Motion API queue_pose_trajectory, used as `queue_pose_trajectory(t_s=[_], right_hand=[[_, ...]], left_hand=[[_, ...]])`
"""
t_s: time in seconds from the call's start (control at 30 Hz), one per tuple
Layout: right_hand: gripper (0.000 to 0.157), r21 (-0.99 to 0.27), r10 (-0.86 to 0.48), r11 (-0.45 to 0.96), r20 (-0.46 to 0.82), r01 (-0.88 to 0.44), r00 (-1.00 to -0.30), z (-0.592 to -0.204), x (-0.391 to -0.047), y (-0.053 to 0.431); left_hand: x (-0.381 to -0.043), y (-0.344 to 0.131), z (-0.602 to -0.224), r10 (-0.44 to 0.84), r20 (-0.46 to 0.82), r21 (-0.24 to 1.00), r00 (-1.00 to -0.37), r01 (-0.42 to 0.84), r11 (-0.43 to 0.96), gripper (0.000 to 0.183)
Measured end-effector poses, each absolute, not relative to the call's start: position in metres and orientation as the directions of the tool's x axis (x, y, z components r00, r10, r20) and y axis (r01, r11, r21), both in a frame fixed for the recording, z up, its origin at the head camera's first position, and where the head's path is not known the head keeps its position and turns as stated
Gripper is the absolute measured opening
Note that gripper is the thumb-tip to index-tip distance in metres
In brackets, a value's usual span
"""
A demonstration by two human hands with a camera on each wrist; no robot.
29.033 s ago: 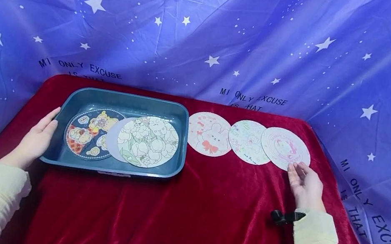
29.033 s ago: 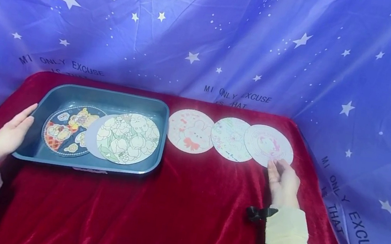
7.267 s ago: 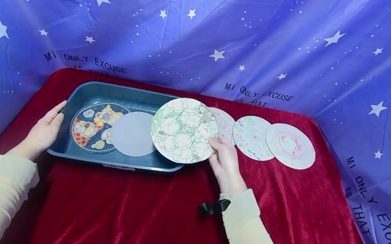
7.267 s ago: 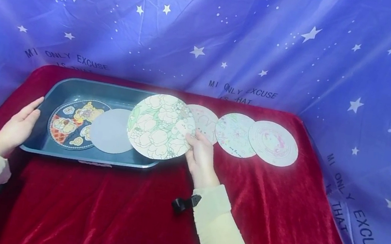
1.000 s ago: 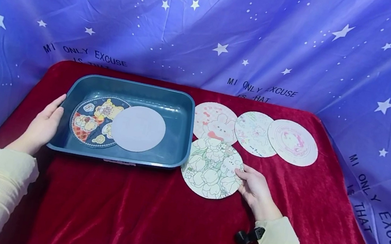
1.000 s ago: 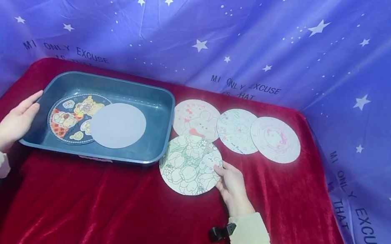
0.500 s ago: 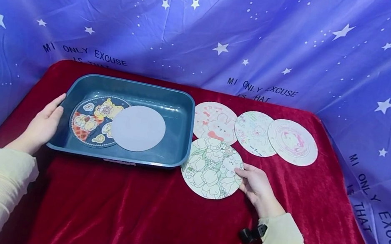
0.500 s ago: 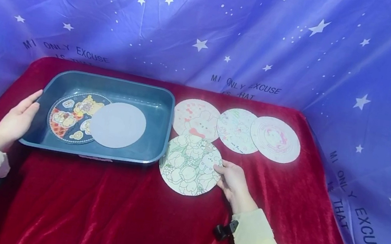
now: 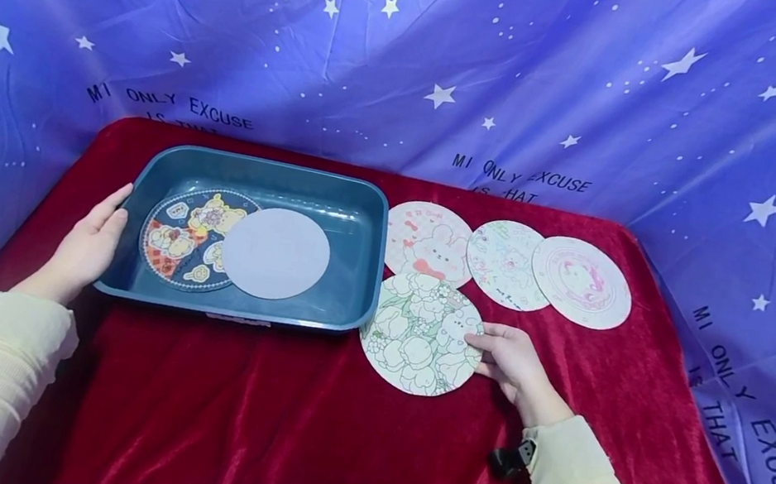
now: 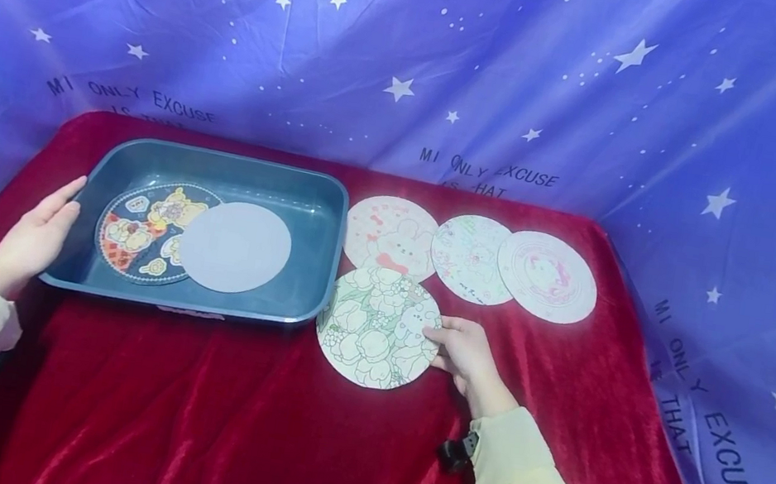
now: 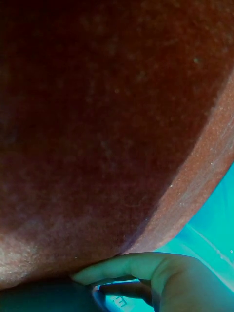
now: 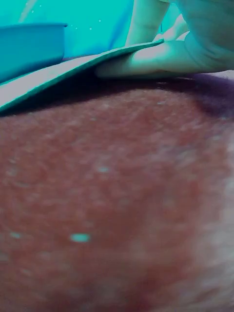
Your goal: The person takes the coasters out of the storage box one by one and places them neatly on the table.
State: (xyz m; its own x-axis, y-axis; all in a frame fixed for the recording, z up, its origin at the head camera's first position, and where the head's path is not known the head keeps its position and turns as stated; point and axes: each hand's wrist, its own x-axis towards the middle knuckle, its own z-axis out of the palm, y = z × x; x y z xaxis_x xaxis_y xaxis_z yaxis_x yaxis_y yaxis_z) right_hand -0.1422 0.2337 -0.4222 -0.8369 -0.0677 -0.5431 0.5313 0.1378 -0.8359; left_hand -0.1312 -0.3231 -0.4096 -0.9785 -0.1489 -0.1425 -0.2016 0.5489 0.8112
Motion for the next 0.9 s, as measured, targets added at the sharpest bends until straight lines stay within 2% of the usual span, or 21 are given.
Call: queue_pose_trajectory(t_s=[0.17,0.67,0.9], right_hand=[[0.046,-0.838,-0.067,0.283,-0.502,0.466,-0.862,-0.4232,-0.1435,0.2346],[0.038,-0.813,-0.079,0.446,-0.453,0.375,-0.888,-0.4200,-0.1433,0.2304],[0.034,-0.766,-0.043,0.543,-0.435,0.344,-0.899,-0.4183,-0.1453,0.2287]], left_hand=[[-0.1313,-0.3240,-0.4096,-0.148,-0.141,0.809,-0.979,-0.200,0.552,0.056],[-0.1320,-0.3236,-0.4098,-0.140,-0.129,0.810,-0.982,-0.186,0.557,0.056],[-0.1320,-0.3235,-0.4100,-0.144,-0.123,0.809,-0.982,-0.183,0.559,0.056]])
